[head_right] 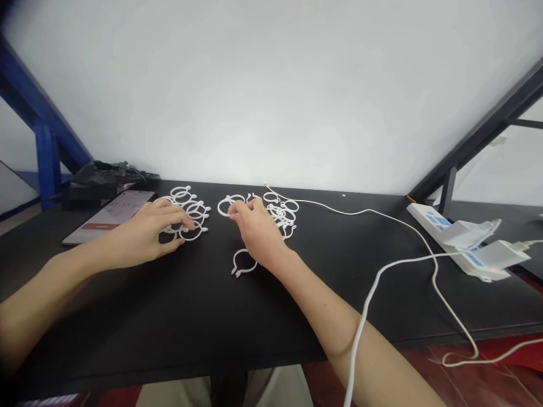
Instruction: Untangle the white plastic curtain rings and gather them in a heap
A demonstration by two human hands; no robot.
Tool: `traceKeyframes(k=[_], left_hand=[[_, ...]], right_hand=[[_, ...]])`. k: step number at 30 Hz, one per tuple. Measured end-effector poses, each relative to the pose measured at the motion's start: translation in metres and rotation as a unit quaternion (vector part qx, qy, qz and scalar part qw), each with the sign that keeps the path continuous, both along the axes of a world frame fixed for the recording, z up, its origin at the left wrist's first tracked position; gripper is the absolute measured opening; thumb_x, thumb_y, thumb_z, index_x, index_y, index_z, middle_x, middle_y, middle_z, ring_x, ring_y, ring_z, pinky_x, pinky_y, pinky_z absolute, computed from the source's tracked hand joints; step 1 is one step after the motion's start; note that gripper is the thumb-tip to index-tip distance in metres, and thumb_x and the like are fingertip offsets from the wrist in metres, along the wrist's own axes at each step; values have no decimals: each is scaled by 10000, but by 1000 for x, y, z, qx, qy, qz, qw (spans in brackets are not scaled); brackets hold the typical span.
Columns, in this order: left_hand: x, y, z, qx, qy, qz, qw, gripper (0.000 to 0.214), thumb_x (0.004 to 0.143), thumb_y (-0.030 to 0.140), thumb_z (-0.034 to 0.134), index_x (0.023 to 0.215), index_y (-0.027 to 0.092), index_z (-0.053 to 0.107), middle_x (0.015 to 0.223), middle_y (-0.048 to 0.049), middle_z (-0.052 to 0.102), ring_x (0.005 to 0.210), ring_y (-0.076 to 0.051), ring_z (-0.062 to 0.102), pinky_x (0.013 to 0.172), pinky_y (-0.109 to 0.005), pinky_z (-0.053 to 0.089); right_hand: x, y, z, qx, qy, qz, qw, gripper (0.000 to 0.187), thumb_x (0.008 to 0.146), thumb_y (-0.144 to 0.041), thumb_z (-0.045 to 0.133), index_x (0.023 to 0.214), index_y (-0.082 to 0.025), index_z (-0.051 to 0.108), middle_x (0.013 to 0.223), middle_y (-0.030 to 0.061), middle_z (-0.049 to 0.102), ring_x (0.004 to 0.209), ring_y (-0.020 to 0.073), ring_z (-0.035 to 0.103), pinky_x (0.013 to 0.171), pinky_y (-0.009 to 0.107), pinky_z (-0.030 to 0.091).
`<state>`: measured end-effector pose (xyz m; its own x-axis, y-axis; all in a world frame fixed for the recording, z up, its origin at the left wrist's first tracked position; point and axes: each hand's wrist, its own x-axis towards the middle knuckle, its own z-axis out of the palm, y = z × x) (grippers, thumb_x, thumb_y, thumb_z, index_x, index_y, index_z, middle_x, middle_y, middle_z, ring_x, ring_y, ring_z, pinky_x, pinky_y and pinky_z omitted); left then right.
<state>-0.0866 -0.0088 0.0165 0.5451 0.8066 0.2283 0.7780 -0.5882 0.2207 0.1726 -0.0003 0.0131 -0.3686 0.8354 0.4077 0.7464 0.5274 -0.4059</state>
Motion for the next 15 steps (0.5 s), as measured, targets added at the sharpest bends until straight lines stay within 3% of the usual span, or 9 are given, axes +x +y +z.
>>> traceKeyframes(k=[3,8,15], left_hand=[[4,-4,4,16,-18,3,1000,216,839,384,556,1019,285,623,1051,-23,651,1033,-281,503,928,-459,375],[19,-13,8,56,-74,15,996,500,867,534,563,1288,266,529,1239,-63,601,1147,-293,484,992,-458,379],[35,-12,-2,81,-88,35,992,492,900,569,513,1250,227,561,1145,-71,659,1048,-270,548,951,-441,427]], right_hand=[[-2,0,0,6,16,48,999,177,996,-224,412,1004,-217,589,881,23,573,765,150,538,723,284,434],[-5,-4,2,49,40,166,984,121,978,-202,488,1044,-193,589,1034,40,673,939,149,614,832,273,473],[-9,-11,8,108,19,169,979,161,981,-212,481,1070,-191,613,1000,60,677,958,164,617,864,305,511]])
